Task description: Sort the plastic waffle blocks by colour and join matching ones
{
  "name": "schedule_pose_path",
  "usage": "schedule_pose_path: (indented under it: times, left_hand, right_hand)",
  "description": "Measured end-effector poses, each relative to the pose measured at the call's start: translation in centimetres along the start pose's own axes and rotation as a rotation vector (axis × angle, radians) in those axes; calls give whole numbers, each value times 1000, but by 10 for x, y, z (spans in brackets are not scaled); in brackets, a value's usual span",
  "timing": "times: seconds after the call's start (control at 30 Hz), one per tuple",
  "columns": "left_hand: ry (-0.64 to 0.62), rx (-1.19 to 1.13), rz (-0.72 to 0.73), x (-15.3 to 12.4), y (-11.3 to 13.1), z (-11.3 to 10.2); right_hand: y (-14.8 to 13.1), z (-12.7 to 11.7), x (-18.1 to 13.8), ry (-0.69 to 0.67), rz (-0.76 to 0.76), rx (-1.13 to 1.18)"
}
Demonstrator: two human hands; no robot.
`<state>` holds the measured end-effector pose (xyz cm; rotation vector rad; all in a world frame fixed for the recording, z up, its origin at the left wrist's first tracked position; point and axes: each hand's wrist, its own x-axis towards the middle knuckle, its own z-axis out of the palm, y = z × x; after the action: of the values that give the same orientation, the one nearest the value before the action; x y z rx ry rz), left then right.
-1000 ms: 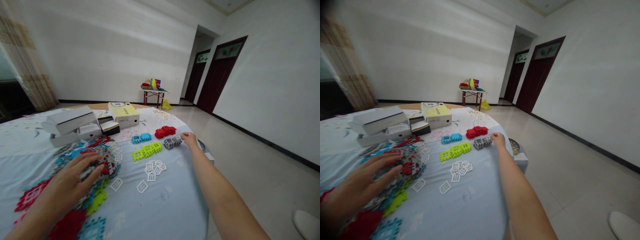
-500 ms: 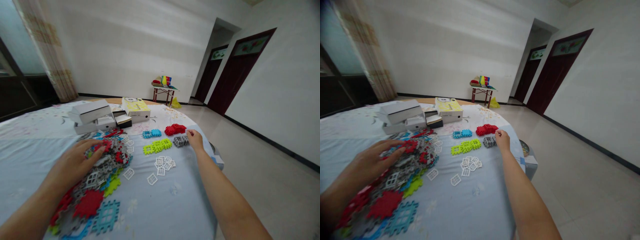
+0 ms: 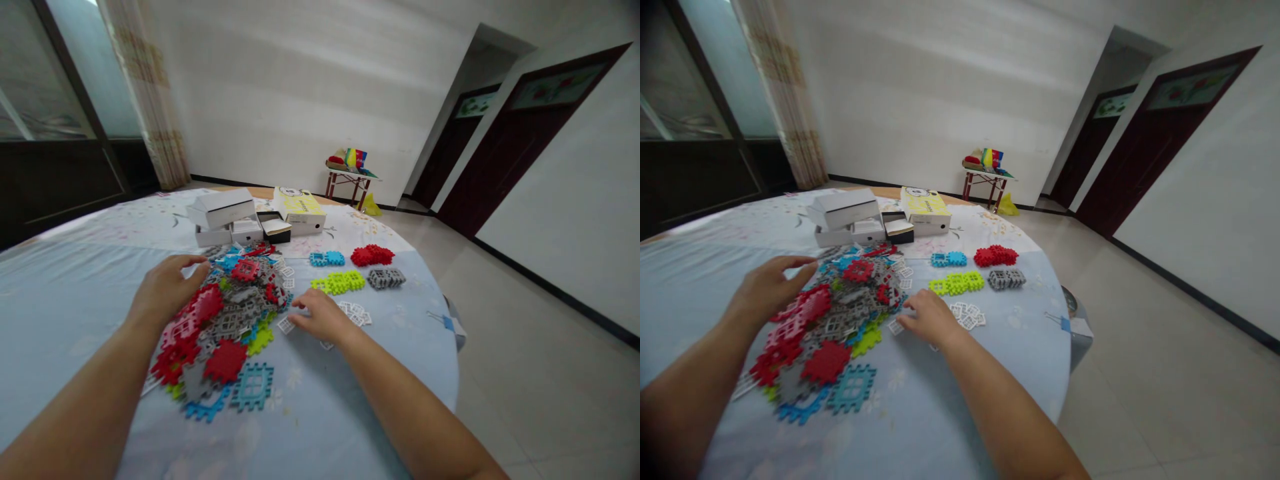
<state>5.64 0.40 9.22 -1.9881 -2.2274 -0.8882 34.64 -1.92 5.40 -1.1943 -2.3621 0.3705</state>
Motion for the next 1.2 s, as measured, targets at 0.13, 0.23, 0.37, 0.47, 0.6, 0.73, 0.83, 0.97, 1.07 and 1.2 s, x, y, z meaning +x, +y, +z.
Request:
schedule_pose_path:
  times: [0.13,0.23,0.37,0.47,0.6,0.73,0.83,0.97,1.07,1.2]
  left_hand:
    - [-17,-4,-108,3,-19,5]
    - [-50,-30,-156,4,-27,9]
    - [-77,-50,-180,4,-33,13]
    - [-79,-62,-201,4,-36,14]
    - [-105,-85,-246,3,-39,16]
    - [-124,-109,-258,0,-41,20]
    - [-109,-120,-252,-3,-44,24]
    - [-94,-124,-262,-5,-48,29]
    - [-82,-119,-266,-7,-49,31]
    - [-84,-124,-265,-7,-49,32]
  right_hand:
    - [-4,12,-3,-95,5,-112]
    - [-4,14,-3,-68,35,0]
    - [1,4,-5,-4,101,278]
    - [18,-13,-10,75,152,370]
    - [53,-36,-20,173,255,356]
    - [75,-42,-27,182,279,241]
    - [69,-35,-25,244,266,127]
    - [29,-16,-20,129,93,206]
    - [-10,-2,-20,-91,-93,253]
    - [-45,12,-25,-284,-327,262]
